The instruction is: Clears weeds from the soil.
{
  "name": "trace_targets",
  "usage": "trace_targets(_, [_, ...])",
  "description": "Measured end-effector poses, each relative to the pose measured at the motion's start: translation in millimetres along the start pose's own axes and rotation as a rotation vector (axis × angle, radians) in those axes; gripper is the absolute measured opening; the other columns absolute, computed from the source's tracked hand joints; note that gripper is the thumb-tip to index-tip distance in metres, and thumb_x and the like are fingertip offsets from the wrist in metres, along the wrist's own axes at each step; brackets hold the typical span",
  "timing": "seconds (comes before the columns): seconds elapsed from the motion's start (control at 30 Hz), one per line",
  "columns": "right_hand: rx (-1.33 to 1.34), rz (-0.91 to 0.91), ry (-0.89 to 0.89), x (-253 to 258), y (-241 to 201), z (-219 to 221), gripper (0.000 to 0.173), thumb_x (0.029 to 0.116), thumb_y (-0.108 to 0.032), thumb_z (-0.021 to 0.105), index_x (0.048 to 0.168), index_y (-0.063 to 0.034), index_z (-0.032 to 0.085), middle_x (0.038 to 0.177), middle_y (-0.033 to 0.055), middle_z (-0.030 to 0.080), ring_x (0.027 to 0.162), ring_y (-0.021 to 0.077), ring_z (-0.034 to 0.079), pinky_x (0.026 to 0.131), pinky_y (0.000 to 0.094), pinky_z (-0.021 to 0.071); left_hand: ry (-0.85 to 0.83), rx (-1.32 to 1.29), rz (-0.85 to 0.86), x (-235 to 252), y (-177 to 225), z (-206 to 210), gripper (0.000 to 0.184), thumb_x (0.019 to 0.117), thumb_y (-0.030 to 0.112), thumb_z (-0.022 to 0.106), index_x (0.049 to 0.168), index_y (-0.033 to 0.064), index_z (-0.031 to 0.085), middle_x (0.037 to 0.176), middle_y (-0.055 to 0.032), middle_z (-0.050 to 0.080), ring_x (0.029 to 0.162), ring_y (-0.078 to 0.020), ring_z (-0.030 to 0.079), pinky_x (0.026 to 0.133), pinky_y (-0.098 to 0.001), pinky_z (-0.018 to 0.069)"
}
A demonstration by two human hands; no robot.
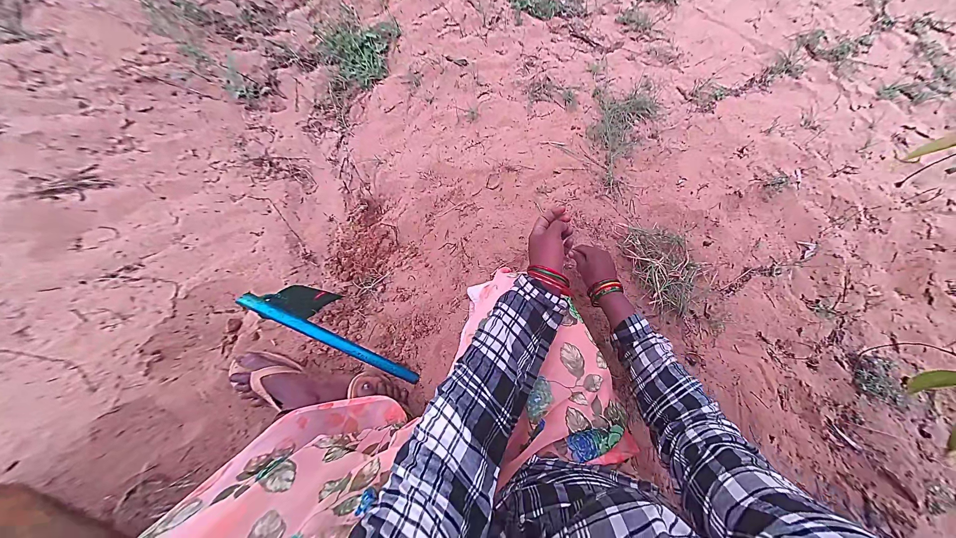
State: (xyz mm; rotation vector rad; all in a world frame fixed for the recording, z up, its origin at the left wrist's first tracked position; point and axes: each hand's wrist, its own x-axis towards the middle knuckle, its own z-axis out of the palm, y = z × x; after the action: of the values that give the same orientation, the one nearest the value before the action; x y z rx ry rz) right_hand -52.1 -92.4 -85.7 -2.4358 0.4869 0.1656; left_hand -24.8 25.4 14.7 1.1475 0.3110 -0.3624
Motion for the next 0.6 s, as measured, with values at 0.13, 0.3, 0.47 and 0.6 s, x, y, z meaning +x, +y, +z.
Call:
trace_targets(0.13, [0.07,0.102,0.085,-43.6,42.0,-11.2,0.035,0.1097,-0.028,0.052,0.125,-0.0034,0.071,0.11,0.0242,0.072,0.103,0.0442,0.069,0.092,0.0654,0.0514,-0.006,0.001,-0.014,-2.8,1.5,0.2,0.031,0.1032,0.004,0.047,0.132,0.0065,0.058,0.117,-0.007,0.062,0.089,-0.0124,0.06,0.075,-0.0272,0.0506])
trace_targets(0.3, [0.066,0.132,0.017,-70.0,45.4,4.6,0.033,0.1083,-0.028,0.055,0.126,-0.0071,0.073,0.12,0.0189,0.074,0.112,0.0386,0.07,0.1,0.0613,0.0508,-0.011,0.016,0.009,-3.4,1.2,-0.2,0.031,0.1031,0.003,0.047,0.132,0.007,0.058,0.116,-0.0059,0.062,0.087,-0.0116,0.06,0.073,-0.0266,0.0509])
trace_targets(0.47, [0.041,0.131,-0.09,-62.4,33.4,31.5,0.029,0.1057,-0.026,0.058,0.124,-0.0099,0.074,0.119,0.0178,0.073,0.111,0.0385,0.07,0.097,0.0619,0.0524,-0.007,0.043,0.041,-5.6,1.6,-0.6,0.031,0.1023,0.002,0.046,0.131,0.0059,0.058,0.115,-0.0066,0.062,0.085,-0.011,0.06,0.072,-0.026,0.0505])
trace_targets(0.6, [-0.014,0.022,-0.239,-65.6,5.8,31.6,0.039,0.1055,-0.022,0.06,0.143,-0.0116,0.061,0.127,0.0237,0.07,0.116,0.0459,0.066,0.096,0.0668,0.0503,-0.009,0.065,0.04,-8.9,3.4,0.0,0.032,0.1031,0.003,0.045,0.133,0.0061,0.057,0.117,-0.006,0.061,0.087,-0.0112,0.059,0.074,-0.0263,0.0504])
